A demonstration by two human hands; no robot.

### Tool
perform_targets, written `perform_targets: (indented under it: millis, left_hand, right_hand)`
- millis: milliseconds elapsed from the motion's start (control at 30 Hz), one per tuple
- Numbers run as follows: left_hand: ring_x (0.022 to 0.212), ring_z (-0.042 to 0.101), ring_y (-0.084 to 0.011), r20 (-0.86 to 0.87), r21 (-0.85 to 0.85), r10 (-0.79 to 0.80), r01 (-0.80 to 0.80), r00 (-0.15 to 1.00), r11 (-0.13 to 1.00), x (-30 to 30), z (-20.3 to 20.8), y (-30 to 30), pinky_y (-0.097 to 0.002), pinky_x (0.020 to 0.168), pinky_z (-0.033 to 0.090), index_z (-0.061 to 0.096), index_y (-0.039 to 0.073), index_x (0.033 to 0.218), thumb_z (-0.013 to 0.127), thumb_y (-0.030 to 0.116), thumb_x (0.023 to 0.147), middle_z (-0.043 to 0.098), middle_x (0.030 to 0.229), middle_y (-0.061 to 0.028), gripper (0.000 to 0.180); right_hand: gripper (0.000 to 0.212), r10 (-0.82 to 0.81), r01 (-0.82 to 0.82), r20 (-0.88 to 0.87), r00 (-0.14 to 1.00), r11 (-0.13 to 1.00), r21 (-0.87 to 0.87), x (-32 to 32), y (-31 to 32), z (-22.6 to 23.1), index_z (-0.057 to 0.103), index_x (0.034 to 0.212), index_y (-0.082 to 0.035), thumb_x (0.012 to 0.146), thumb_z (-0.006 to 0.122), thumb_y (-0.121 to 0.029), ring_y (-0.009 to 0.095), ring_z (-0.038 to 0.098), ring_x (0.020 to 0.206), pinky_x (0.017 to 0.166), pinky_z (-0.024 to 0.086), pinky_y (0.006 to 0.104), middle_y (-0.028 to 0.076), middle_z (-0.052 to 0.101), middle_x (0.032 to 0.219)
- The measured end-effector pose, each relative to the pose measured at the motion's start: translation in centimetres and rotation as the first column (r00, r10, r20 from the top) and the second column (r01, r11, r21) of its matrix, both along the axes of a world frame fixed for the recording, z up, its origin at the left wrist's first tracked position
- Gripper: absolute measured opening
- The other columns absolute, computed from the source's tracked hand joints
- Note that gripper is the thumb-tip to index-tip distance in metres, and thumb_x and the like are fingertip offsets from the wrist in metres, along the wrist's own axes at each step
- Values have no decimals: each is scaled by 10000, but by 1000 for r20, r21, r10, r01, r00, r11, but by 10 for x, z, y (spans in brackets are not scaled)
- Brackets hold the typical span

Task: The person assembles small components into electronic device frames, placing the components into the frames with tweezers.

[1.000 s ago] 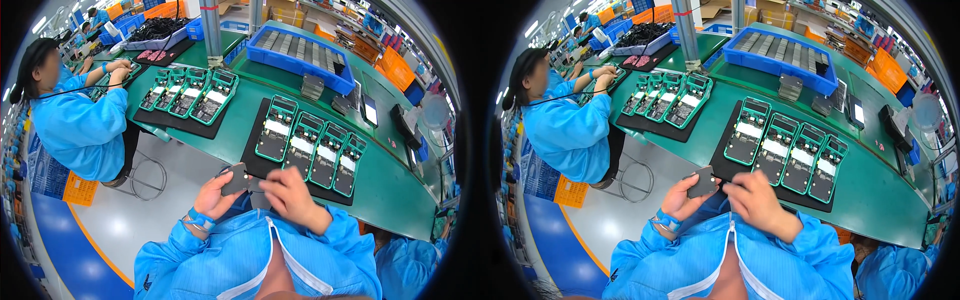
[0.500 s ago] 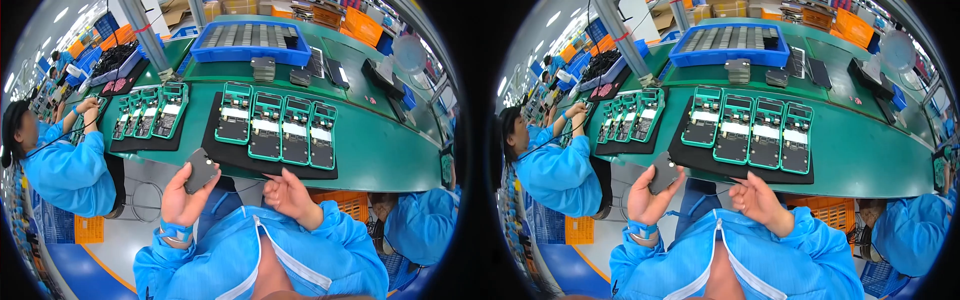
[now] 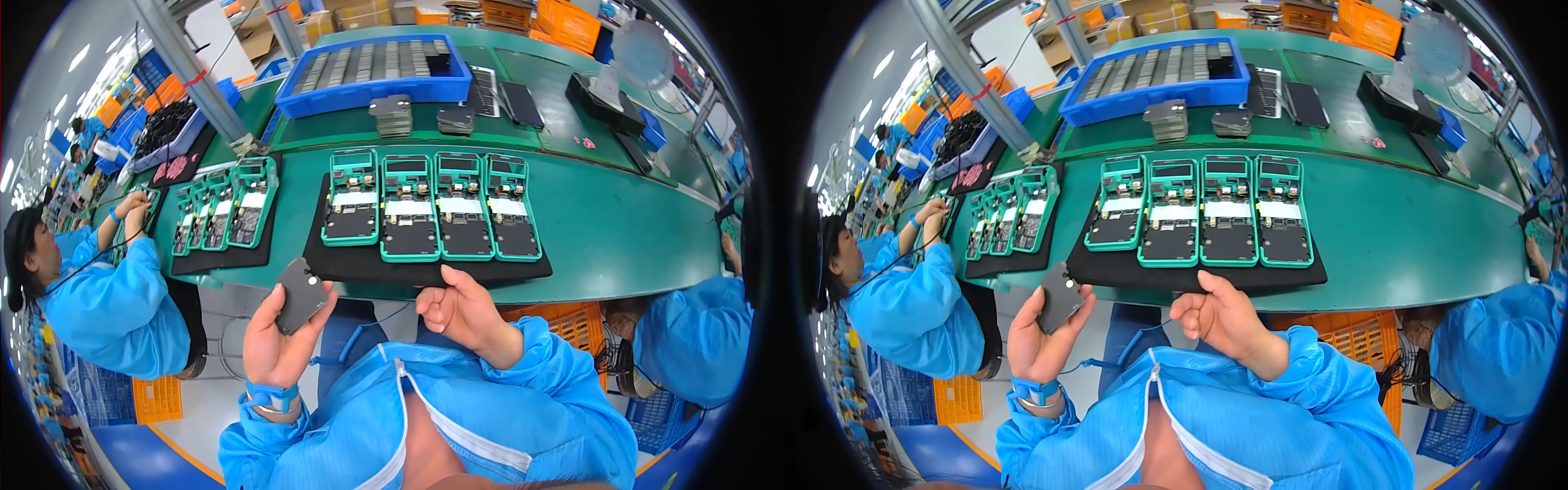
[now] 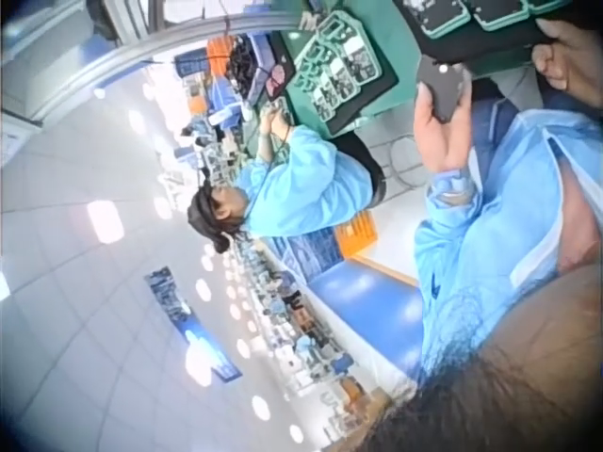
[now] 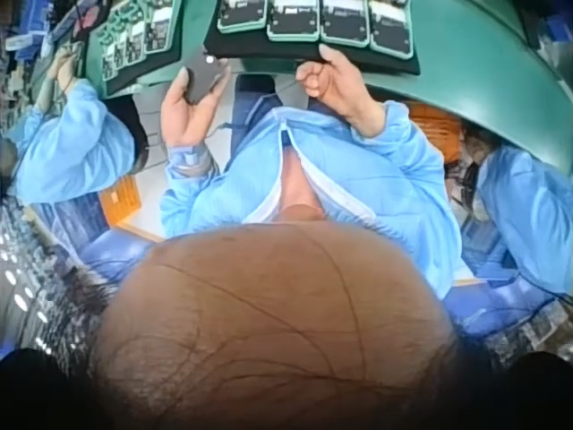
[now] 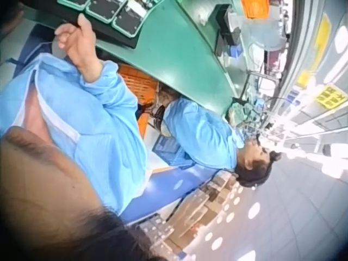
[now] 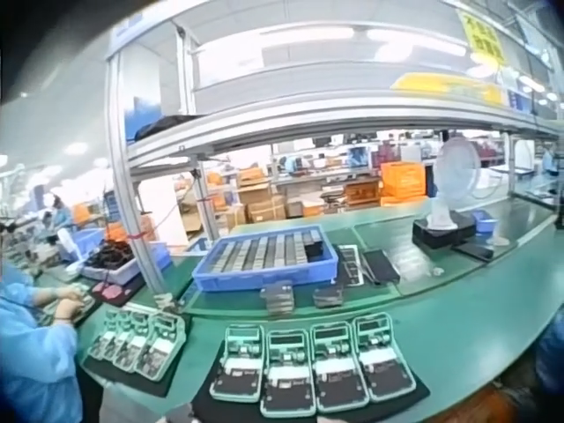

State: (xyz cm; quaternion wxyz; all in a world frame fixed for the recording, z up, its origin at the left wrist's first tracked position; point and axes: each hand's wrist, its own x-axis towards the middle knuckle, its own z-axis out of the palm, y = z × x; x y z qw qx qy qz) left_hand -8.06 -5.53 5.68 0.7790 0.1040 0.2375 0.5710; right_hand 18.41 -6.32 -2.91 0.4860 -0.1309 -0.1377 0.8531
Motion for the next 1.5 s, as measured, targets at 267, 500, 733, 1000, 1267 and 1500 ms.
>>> perform_targets:
  millis: [267, 500, 733, 1000, 1267, 1500]
  left_hand:
    - [1211, 457, -398, 21, -9, -83, 83, 996, 996, -8, -24, 29, -531, 1089, 337, 425, -29, 1312, 436, 164, 985, 519, 1251, -203, 380]
    - [1249, 421, -396, -26, -1, -359, 359, 933, 933, -22, -80, 87, -515, 1089, 339, 351, -7, 1387, 432, 185, 985, 463, 1310, -220, 452]
    - [1248, 440, -406, -72, 7, -613, 615, 787, 789, -44, -134, 156, -505, 1070, 363, 393, -19, 1358, 437, 187, 977, 471, 1300, -252, 435]
    - [1246, 431, -422, 3, 49, -628, 627, 779, 778, -96, -193, 218, -511, 1075, 357, 352, 3, 1382, 427, 187, 982, 450, 1306, -259, 447]
    - [1247, 431, -407, 72, 38, -539, 538, 839, 842, -151, -225, 241, -516, 1078, 354, 339, 15, 1387, 420, 182, 984, 448, 1296, -256, 444]
    - [1268, 409, -438, 129, 82, -373, 365, 919, 927, -193, -216, 222, -536, 1097, 323, 390, -79, 1324, 481, 168, 910, 426, 1342, -292, 491]
  right_hand:
    - [529, -122, 127, 157, 980, 992, -23, -11, -2, -2, 610, 970, 60, 999, 322, -382, 193, 588, 606, 619, 503, 311, 158, 666, 845]
    - [465, -397, 408, 138, 907, 912, -53, -22, 18, -55, 610, 937, 60, 982, 384, -343, 204, 598, 633, 607, 503, 328, 183, 670, 844]
    - [364, -655, 690, 271, 705, 721, -53, -15, 39, -87, 549, 1048, -7, 965, 425, -339, 196, 598, 616, 548, 478, 313, 173, 667, 786]
    - [317, -793, 876, 455, 405, 479, 56, 56, 50, -142, 535, 977, 23, 960, 453, -283, 207, 584, 589, 527, 477, 291, 181, 654, 771]
    - [438, -833, 891, 546, -82, 185, 415, -22, 69, -126, 372, 1300, 61, 956, 457, -197, 275, 633, 909, 763, 536, 383, 252, 585, 1133]
    - [387, -534, 302, 748, 395, 844, 443, -147, 167, -118, 458, 1269, 11, 947, 537, -188, 159, 610, 850, 717, 512, 282, 123, 615, 1036]
